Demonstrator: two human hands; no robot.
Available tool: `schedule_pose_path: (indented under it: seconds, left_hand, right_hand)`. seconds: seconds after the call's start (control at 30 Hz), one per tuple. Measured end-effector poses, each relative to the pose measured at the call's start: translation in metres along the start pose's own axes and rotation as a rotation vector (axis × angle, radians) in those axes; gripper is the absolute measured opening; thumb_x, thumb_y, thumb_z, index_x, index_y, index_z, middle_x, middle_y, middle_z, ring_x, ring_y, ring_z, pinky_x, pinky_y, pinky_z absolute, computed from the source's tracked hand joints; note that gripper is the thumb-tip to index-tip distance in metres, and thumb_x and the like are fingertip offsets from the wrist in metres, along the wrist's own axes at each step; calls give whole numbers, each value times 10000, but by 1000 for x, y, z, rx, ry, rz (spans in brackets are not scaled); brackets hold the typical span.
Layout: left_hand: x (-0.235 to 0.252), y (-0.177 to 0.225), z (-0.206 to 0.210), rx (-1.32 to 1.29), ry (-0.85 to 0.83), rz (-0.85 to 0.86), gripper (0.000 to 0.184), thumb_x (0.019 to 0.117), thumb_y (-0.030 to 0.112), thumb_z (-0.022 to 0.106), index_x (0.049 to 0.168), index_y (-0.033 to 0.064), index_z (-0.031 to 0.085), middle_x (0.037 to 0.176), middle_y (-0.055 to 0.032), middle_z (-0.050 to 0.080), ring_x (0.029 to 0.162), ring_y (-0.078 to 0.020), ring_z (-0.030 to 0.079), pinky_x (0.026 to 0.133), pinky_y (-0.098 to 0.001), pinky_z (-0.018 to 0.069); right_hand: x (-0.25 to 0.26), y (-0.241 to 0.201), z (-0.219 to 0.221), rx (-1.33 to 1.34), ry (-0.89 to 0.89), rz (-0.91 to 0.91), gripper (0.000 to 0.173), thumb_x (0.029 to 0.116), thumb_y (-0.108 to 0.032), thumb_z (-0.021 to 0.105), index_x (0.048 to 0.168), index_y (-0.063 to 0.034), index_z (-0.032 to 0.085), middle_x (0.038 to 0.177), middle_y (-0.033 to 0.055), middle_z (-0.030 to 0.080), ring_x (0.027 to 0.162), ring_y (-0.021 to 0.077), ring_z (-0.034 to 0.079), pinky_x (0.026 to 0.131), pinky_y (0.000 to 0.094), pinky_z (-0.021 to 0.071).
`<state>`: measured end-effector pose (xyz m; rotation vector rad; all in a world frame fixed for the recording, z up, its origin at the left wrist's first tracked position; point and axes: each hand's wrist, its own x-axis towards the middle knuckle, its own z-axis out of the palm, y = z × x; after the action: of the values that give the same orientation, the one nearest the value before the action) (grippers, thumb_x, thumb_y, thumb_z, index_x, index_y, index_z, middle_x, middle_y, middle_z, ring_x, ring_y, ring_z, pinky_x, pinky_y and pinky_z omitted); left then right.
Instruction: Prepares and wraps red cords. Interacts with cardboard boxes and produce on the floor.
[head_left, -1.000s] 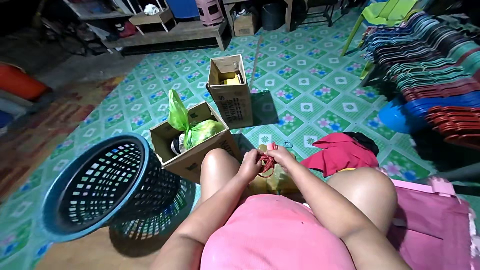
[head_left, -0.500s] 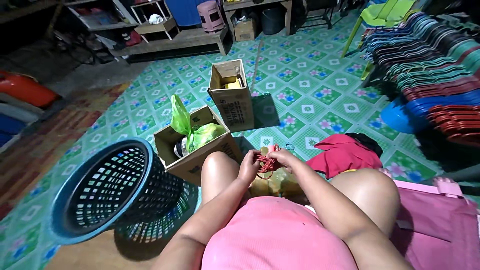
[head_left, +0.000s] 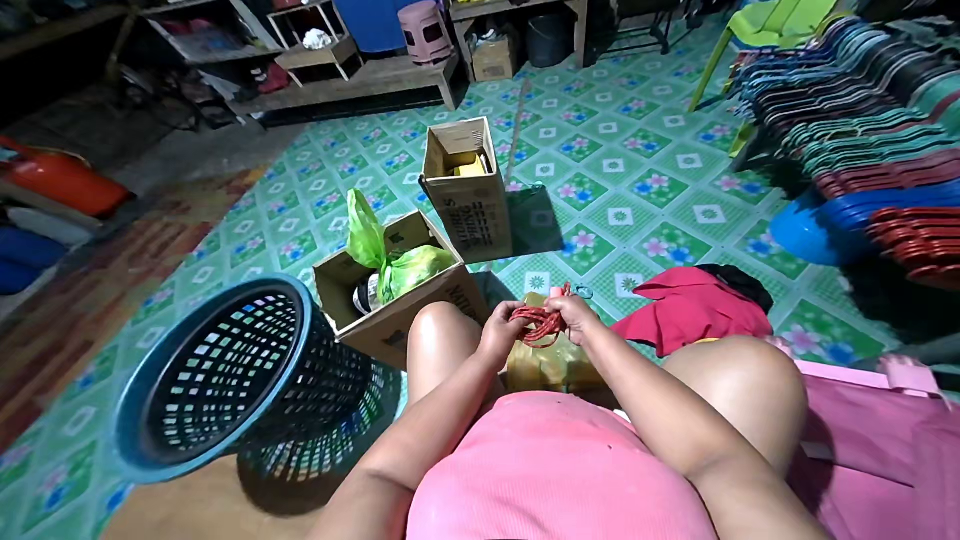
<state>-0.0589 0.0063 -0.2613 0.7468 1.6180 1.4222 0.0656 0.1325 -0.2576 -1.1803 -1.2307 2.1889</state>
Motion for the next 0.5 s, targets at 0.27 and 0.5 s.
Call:
schedule_pose_path:
  seconds: [0.27,0.5]
  left_hand:
    - [-1,10,-4,-474,-171,-182,379,1059,63,490,1424,-19,433,1181,-186,663,1035,-255,684,938,-424,571]
    - [-3,4,1,-51,331,339,302,863,55,714,1107,-33,558,1097,-155,584,923,-178,621,810,-320,565]
  right_hand:
    - [-5,-3,-4,310,-47,132,117,941,-43,510,1041,-1,553,844,156,665,732,255,682,663,430,603]
    - [-23,-2,18,527,-58,166,235,1013,-172,464,1150,-3,554,979,182,670,862,278,692,769,462,601]
